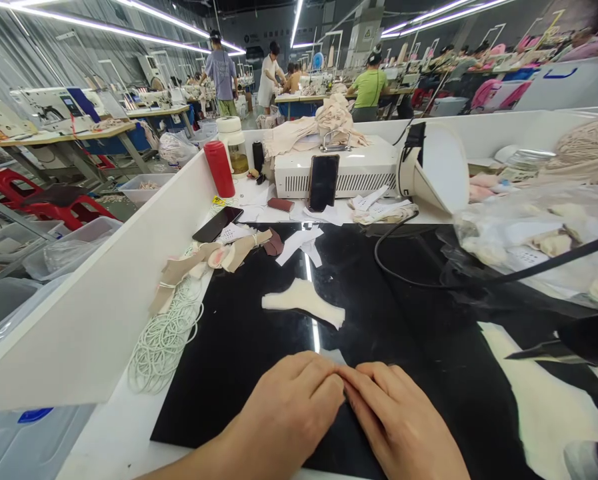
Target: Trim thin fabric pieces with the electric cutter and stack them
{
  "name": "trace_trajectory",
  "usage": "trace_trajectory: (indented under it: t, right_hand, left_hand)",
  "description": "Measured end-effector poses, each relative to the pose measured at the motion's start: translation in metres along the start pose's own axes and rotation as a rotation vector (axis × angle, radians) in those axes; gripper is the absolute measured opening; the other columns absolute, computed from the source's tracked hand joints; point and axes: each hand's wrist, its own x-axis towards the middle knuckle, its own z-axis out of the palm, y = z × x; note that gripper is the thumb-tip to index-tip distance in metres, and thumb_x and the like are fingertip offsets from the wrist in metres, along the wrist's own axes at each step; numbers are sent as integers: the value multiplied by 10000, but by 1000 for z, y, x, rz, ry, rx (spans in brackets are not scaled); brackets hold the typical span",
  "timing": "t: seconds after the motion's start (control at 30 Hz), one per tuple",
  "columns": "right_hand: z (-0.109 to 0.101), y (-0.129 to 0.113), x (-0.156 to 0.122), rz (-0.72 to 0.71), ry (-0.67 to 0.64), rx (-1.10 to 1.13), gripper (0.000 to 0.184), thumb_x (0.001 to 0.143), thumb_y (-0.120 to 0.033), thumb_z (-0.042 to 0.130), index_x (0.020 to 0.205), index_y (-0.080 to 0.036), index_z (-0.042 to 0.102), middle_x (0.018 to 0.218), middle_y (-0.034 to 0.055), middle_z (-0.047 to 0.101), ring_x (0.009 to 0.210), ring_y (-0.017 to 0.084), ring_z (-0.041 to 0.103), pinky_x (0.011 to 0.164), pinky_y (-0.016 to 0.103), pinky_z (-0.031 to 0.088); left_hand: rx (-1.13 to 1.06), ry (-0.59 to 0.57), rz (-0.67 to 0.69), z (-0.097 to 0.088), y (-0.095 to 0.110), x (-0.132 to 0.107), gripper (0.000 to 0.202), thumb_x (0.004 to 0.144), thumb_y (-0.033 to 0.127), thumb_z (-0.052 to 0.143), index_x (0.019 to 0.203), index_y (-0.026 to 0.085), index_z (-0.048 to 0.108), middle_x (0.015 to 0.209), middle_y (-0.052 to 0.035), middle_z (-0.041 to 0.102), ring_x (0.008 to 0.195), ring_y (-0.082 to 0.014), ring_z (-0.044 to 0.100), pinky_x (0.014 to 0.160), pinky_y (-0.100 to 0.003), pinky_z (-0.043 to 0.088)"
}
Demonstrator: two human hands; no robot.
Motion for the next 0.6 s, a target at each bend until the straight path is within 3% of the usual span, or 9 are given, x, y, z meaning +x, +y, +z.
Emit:
trace_trajectory:
  t: [0.2,0.33,0.6]
  right_hand:
    - [1,5,-4,-34,-41,-3,289,1084,-227,414,1229,-190,661,878,43,678,691,170,624,638,327,520]
    - [1,5,-4,-12,-23,0,326,1088,-220,385,1239,-195,673,872,49,688,681,173,627,647,336,527]
    - [4,11,-10,-30,-119,0,305,1067,-237,465,1325,-201,624,964,62,702,749,183,647,665,326,542]
  left_hand:
    - [29,80,-4,1,1,2,174,1026,57,485,1035,99,653,1034,-54,723,1047,-164,692,1071,-307,548]
    - [45,85,11,2,1,1,184,1030,65,482,1049,100,661,1034,-58,734,1057,-170,703,1064,-309,559]
    - [49,97,-19,2,2,1,195,1070,151,475,1081,86,658,1075,-74,740,1093,-185,705,1053,-323,576]
